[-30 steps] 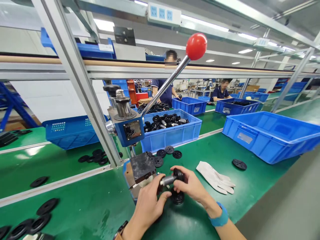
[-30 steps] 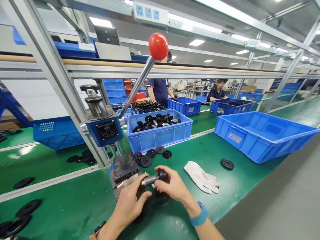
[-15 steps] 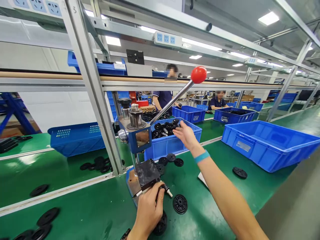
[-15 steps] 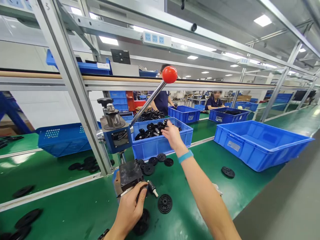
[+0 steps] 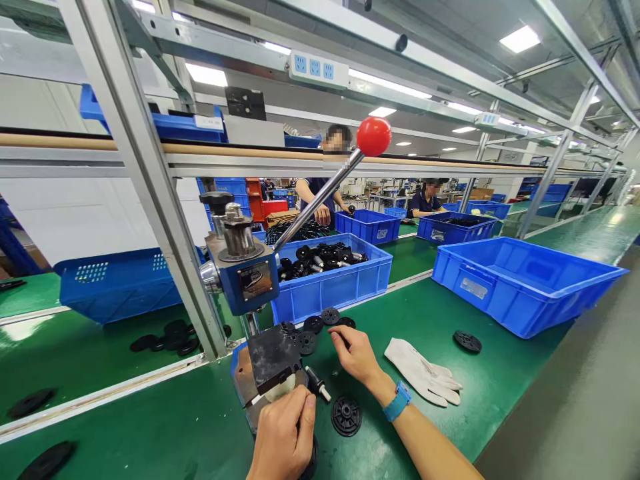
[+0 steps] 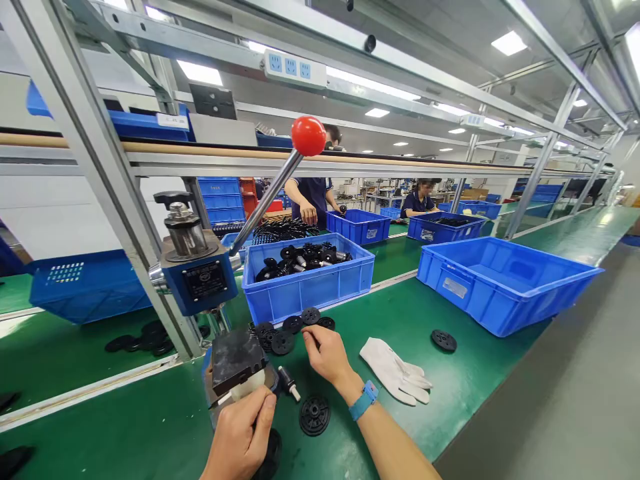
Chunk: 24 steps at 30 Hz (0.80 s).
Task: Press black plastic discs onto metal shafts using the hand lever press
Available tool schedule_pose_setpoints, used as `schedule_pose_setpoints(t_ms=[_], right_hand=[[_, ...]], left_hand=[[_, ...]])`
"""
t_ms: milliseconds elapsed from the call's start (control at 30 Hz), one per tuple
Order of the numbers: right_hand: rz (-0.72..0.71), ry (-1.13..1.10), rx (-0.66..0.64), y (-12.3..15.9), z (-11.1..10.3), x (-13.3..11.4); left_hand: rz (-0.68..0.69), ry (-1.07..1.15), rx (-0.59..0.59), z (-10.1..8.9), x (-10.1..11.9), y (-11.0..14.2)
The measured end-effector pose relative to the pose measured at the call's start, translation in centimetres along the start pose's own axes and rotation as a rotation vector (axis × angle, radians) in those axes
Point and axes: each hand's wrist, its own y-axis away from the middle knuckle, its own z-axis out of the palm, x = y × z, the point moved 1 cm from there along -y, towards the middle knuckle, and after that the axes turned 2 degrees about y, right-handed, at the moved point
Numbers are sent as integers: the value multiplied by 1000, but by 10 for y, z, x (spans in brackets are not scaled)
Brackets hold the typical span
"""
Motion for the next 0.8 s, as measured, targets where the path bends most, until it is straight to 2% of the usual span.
schedule_pose_setpoints(t_ms=[300, 567, 800], right_hand=[[-24, 93, -44, 3, 1, 2], [-25, 113, -41, 1, 0, 2], [-27, 118, -40, 1, -1, 2]], left_hand=[[58, -22, -93, 5, -1, 7], [105, -27, -46, 8, -2, 7], [112, -38, -108, 11, -7, 11]])
